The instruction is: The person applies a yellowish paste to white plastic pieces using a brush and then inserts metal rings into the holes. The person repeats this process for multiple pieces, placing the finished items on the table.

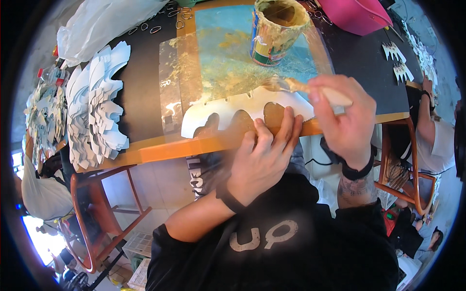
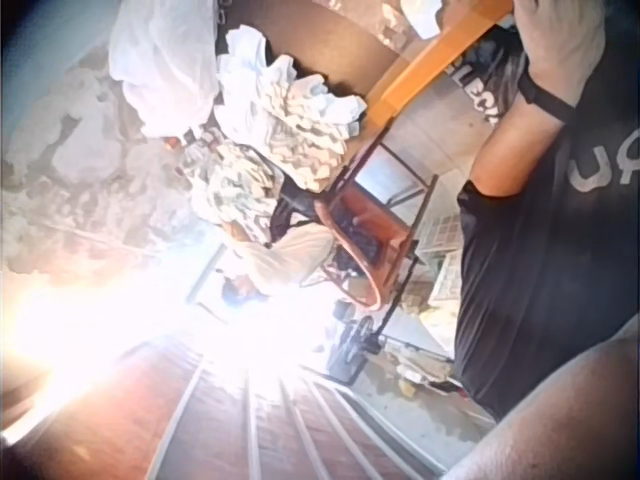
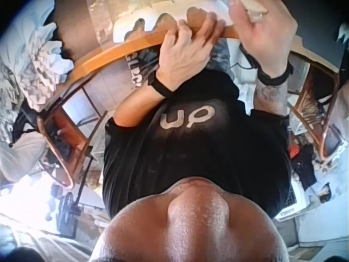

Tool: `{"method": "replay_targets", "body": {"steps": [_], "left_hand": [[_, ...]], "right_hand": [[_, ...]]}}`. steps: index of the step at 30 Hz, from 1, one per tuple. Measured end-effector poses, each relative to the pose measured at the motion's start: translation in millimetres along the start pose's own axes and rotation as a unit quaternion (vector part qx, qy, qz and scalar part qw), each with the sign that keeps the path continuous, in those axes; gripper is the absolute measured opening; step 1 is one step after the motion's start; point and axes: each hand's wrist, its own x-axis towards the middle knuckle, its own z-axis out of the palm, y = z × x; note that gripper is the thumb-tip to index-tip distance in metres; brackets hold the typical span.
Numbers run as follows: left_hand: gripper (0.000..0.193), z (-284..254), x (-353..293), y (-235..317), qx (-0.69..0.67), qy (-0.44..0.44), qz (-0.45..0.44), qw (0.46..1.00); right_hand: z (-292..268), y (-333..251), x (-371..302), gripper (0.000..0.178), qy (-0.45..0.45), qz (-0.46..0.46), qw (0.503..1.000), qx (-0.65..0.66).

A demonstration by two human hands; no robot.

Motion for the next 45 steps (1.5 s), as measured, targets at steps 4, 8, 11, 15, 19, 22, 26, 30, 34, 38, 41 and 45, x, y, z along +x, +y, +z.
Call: {"method": "replay_targets", "body": {"steps": [4,8,11,15,19,22,26,30,34,38,41,45], "left_hand": [[0.059,-5,3,1,-0.006,-0.024,-0.016,1.0],[0.06,-6,1,4,-0.002,-0.039,-0.029,0.999],[0.06,-9,4,3,-0.005,-0.044,-0.025,0.999],[0.059,-6,1,4,0.003,-0.037,-0.029,0.999],[0.058,-7,1,4,0.001,-0.03,-0.033,0.999],[0.059,-5,0,7,0.002,-0.03,-0.038,0.999],[0.059,-6,1,3,-0.001,-0.03,-0.027,0.999],[0.059,-6,1,4,0.007,-0.027,-0.021,0.999],[0.059,-7,2,2,0.002,-0.032,-0.015,0.999],[0.06,-9,3,3,0.003,-0.037,-0.015,0.999],[0.06,-10,5,2,-0.006,-0.034,-0.01,0.999],[0.06,-10,4,2,0.014,-0.029,-0.017,0.999]], "right_hand": [[0,8,-4,0.014,0.076,0.066,0.995,0.016],[-5,5,-3,0.014,-0.001,0.011,1.0,-0.009],[-10,7,-6,0.015,0.069,0.048,0.996,-0.039],[-12,2,-7,0.014,0.019,0.02,0.999,0.019],[-25,3,-12,0.012,0.019,0.033,0.997,0.064],[-21,-2,-6,0.011,-0.033,-0.017,0.999,0.026],[-20,6,-9,0.009,0.011,0.032,0.999,-0.012],[-15,4,-12,0.009,0.038,0.035,0.994,0.092],[-30,14,-4,0.009,-0.001,0.052,0.998,0.029],[-56,1,25,0.014,0.219,0.027,0.969,0.107],[-63,-6,64,0.017,0.218,-0.027,0.964,0.149],[-39,-9,104,0.015,0.095,-0.014,0.988,0.122]]}}
